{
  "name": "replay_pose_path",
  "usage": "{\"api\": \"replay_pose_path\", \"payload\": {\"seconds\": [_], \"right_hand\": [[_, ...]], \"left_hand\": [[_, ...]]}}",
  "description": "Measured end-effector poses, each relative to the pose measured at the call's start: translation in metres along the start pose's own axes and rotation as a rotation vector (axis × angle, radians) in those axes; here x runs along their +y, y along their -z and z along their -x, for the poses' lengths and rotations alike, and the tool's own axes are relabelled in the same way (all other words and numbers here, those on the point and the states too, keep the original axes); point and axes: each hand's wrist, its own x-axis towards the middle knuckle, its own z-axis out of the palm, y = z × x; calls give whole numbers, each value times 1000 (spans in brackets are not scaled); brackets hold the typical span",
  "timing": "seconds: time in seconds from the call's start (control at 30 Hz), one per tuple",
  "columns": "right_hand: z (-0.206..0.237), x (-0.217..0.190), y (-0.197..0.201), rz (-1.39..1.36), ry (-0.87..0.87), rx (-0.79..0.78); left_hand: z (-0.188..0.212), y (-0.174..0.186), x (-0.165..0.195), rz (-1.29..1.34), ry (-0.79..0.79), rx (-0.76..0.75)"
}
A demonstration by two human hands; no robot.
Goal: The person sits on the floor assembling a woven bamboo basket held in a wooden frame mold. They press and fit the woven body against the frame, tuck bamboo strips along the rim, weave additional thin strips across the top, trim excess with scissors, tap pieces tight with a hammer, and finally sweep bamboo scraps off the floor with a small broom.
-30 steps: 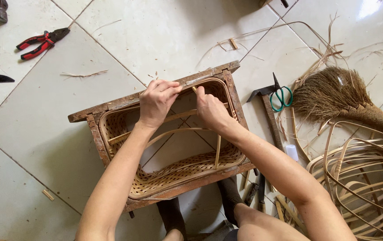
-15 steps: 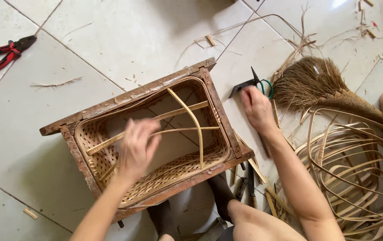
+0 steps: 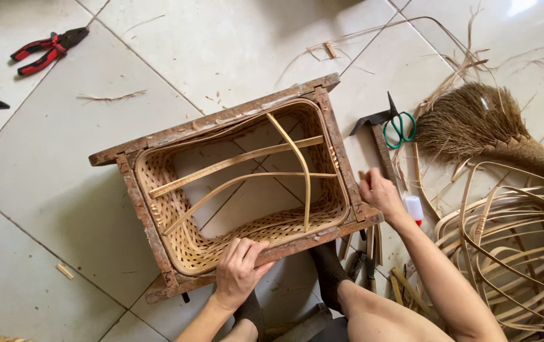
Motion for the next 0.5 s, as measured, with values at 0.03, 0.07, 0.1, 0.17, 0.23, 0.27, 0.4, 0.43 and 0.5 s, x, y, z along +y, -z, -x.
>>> {"api": "replay_pose_path", "payload": {"seconds": [0.03, 0.07, 0.1, 0.17, 0.23, 0.27, 0.4, 0.43, 0.5], "right_hand": [[-3, -8, 5, -2, -19, 8], [-8, -16, 15, 48, -119, 2], [-15, -25, 32, 97, -219, -5], [-36, -49, 76, 105, -13, 188], [-50, -86, 115, -84, -187, 239], [-55, -110, 124, -247, -117, 246], [-59, -207, 112, -710, 22, 126], [-65, -229, 93, -714, -19, 52], [-81, -259, 54, -774, -29, -17]], "left_hand": [[0, 0, -1, 5, -8, 9], [-1, 0, -1, 8, -14, 20], [-1, 0, -2, 9, -15, 21], [-3, 0, -4, 8, -21, 22], [-3, 1, -3, 11, -6, 36], [-4, 1, -3, 16, -3, 44], [-3, 4, 0, 35, 22, 44], [-3, 4, 1, 33, 17, 40], [-5, 6, 1, 27, -1, 48]]}}
